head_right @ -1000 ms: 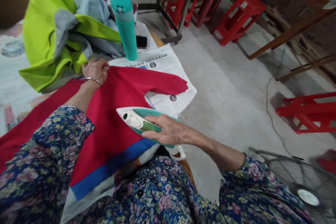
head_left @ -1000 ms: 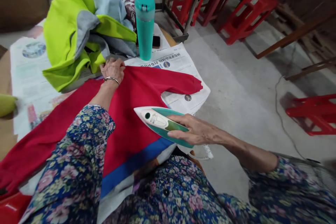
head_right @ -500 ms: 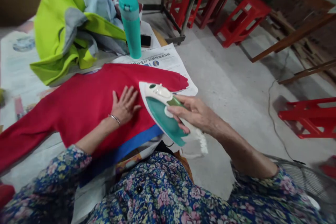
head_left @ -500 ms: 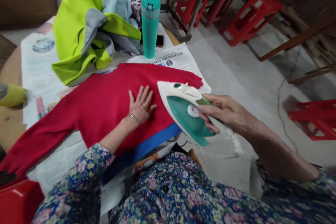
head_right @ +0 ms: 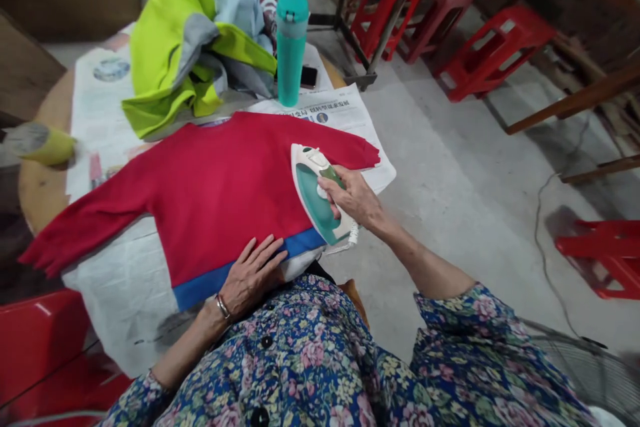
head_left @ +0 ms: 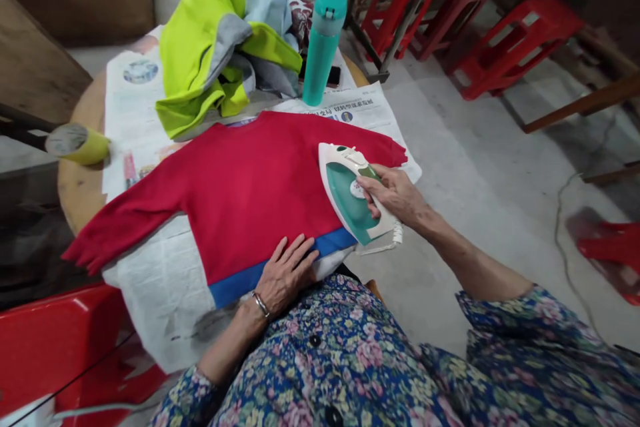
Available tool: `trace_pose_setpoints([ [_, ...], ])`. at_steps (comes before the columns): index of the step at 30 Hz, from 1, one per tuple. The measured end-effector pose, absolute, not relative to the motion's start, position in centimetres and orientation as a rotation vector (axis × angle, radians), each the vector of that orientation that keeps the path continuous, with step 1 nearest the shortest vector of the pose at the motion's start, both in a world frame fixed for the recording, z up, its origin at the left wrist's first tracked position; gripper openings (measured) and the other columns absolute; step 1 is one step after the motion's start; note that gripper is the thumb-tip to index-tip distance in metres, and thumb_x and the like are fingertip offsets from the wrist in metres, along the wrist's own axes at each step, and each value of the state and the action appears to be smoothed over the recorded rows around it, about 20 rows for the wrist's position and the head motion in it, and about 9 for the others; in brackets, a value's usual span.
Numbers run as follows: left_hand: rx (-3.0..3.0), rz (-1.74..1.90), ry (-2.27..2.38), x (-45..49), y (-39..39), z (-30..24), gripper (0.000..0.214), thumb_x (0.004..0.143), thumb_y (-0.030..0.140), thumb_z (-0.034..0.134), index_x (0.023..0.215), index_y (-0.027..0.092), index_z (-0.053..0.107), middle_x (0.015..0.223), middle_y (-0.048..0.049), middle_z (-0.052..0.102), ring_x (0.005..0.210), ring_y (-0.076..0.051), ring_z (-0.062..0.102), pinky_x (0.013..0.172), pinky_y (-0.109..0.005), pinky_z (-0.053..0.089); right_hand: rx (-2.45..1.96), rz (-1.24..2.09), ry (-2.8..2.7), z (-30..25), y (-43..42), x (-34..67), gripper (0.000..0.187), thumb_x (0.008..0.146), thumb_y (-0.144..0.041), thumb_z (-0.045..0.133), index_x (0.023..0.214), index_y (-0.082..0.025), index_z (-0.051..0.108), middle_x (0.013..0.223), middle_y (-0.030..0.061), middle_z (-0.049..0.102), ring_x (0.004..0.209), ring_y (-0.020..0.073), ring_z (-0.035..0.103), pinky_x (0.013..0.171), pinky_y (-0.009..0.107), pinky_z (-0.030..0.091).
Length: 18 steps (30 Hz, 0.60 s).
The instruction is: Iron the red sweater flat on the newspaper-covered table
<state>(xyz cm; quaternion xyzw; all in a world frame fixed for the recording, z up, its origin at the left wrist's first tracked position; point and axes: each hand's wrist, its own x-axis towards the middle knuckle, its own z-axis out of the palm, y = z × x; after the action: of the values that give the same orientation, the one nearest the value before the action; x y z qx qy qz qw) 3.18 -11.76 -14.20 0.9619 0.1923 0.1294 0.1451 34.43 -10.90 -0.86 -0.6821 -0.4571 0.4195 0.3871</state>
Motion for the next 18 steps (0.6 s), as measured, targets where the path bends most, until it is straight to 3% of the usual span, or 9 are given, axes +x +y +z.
trace_pose_setpoints([
  [3,2.711,0.604,0.731,1.8,-12.1,-14.3,0.045,0.105,0.017,0.054,0.146,0.025,0.071,0.146,-0.0113,0.077,0.142,-0.023,0.067,0.126,-0.042,0.048,-1.792,0.990,-1.281,-0.1,-11.2,34.3,0.032,0.097,-0.044,0.072,0.078,-0.025,0.056,0.052,-0.0057,0.056,0.038,0.0118,0.051,0.041,0.027,0.042],
  [8,2.471,0.905,1.537,-2.6,-12.2,-14.2,0.026,0.107,0.023,0.056,0.118,0.028,0.079,0.126,-0.0093,0.082,0.120,-0.027,0.074,0.113,-0.046,0.051,-1.666,1.173,-1.447,1.8,-10.5,30.7,0.022,0.101,-0.035,0.069,0.085,-0.024,0.059,0.050,-0.0066,0.054,0.038,0.0111,0.050,0.040,0.024,0.040],
  [14,2.235,1.025,1.824,-6.5,-12.9,-14.8,0.021,0.109,0.029,0.050,0.109,0.025,0.070,0.114,-0.0114,0.076,0.109,-0.027,0.071,0.105,-0.047,0.053,-1.407,1.659,-1.496,1.4,-9.0,20.8,0.014,0.104,-0.037,0.064,0.104,-0.023,0.061,0.057,-0.0090,0.055,0.042,0.0114,0.053,0.041,0.022,0.041],
  [18,2.176,1.096,1.885,-6.8,-13.4,-16.1,0.015,0.109,0.032,0.047,0.110,0.025,0.060,0.111,-0.0111,0.071,0.110,-0.029,0.067,0.102,-0.049,0.054,-1.329,1.722,-1.633,0.5,-8.5,15.8,0.020,0.100,-0.039,0.070,0.096,-0.023,0.058,0.062,-0.0084,0.054,0.049,0.0115,0.054,0.047,0.024,0.043],
])
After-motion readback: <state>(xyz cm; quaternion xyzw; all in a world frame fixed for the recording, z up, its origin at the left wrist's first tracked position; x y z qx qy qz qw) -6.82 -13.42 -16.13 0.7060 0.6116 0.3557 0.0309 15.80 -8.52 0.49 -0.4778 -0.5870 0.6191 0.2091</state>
